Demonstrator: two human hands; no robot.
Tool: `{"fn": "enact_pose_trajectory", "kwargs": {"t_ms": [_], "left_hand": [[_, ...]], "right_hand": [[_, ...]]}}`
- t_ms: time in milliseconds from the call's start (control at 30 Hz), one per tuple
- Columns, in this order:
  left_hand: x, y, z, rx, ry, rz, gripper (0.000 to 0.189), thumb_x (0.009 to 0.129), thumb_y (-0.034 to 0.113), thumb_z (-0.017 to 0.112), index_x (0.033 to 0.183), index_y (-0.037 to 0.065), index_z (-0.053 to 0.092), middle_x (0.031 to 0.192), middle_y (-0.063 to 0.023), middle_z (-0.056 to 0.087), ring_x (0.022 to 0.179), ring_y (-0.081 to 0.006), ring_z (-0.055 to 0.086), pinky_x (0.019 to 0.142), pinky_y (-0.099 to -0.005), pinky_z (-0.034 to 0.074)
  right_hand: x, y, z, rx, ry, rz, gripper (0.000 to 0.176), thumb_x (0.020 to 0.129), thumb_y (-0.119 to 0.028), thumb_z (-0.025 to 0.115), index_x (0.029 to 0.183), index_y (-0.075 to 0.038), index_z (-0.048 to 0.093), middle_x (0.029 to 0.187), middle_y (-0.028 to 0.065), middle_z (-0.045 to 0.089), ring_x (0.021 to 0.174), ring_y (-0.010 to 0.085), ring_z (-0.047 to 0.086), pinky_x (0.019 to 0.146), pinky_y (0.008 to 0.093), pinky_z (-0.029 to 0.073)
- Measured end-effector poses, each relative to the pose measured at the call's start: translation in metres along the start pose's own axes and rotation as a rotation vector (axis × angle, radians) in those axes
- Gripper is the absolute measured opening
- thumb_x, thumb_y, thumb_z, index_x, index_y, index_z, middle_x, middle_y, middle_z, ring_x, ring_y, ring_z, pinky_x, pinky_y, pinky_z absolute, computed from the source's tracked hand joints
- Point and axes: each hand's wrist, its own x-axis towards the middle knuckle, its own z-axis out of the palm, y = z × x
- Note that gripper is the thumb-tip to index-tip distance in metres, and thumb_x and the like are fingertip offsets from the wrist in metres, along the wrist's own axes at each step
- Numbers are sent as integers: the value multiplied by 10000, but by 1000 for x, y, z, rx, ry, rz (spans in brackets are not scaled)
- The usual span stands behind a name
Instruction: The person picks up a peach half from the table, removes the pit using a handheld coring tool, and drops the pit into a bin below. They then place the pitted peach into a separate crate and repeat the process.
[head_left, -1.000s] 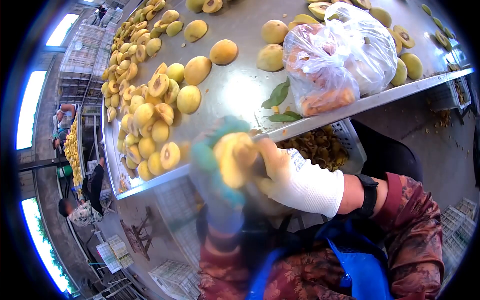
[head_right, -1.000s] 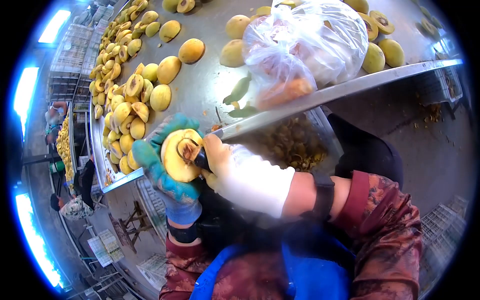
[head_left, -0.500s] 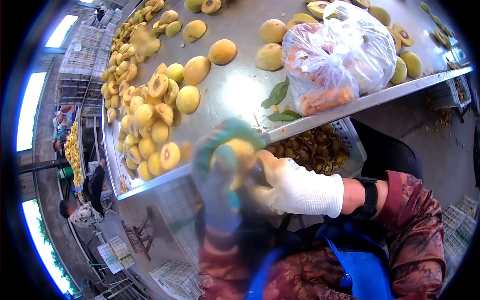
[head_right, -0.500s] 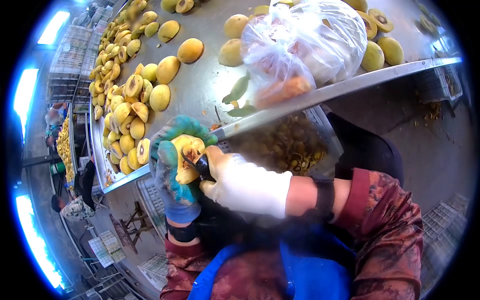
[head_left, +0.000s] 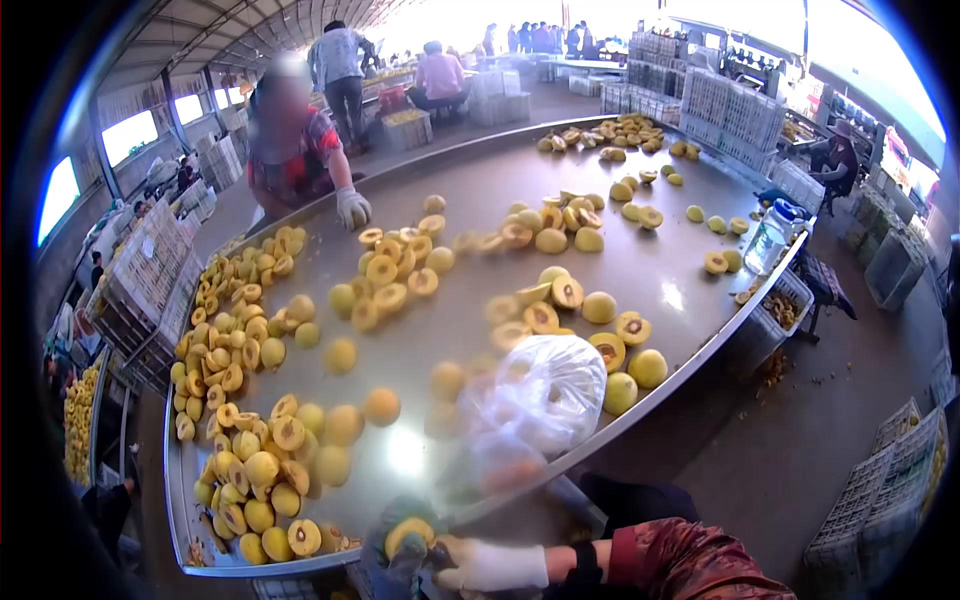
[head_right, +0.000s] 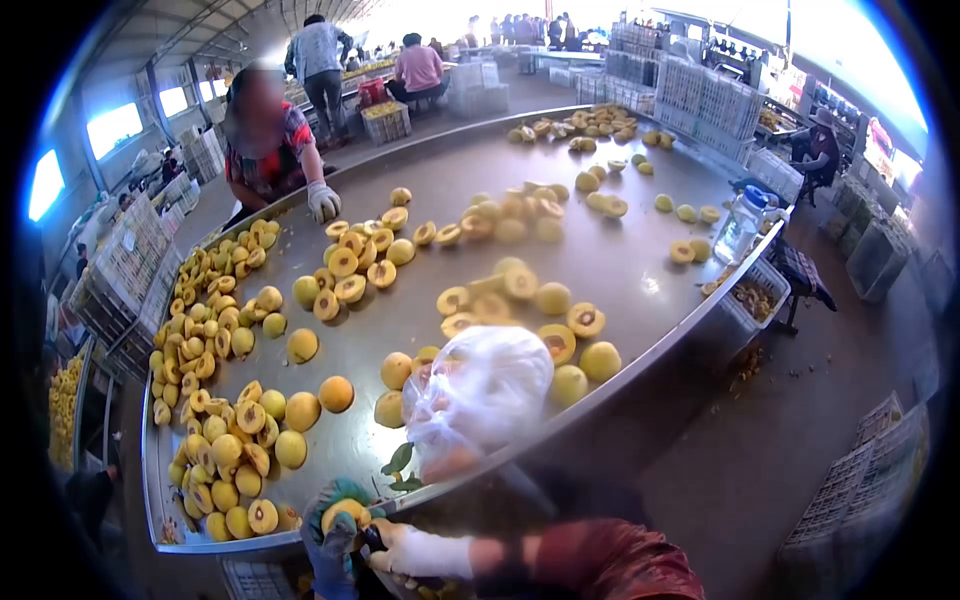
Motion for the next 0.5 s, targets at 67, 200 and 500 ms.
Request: {"fn": "enact_pose_trajectory", "kwargs": {"t_ms": [67,200,500], "left_hand": [[-6,29,-2,173,-149,-114,375,889,249,648,1142,-22,596,1137,-135,633,1012,-224,615,908,-352,499],[1,25,-8,-40,-323,-151,337,863,196,681,1122,-8,609,1099,-125,655,983,-223,628,901,-344,504],[0,41,-4,26,-384,-136,331,826,69,688,1135,-10,598,1194,-160,631,1080,-237,607,947,-356,497]], "right_hand": [[15,25,3,-72,4,-7,327,923,-205,566,1224,-149,450,627,14,504,451,99,483,420,268,437],[13,33,6,51,-92,-33,280,908,-185,573,1163,-122,478,621,-3,507,474,80,492,451,245,436],[-8,18,7,199,-189,-89,142,890,-158,604,961,-77,511,626,-10,532,471,84,520,426,237,431]]}}
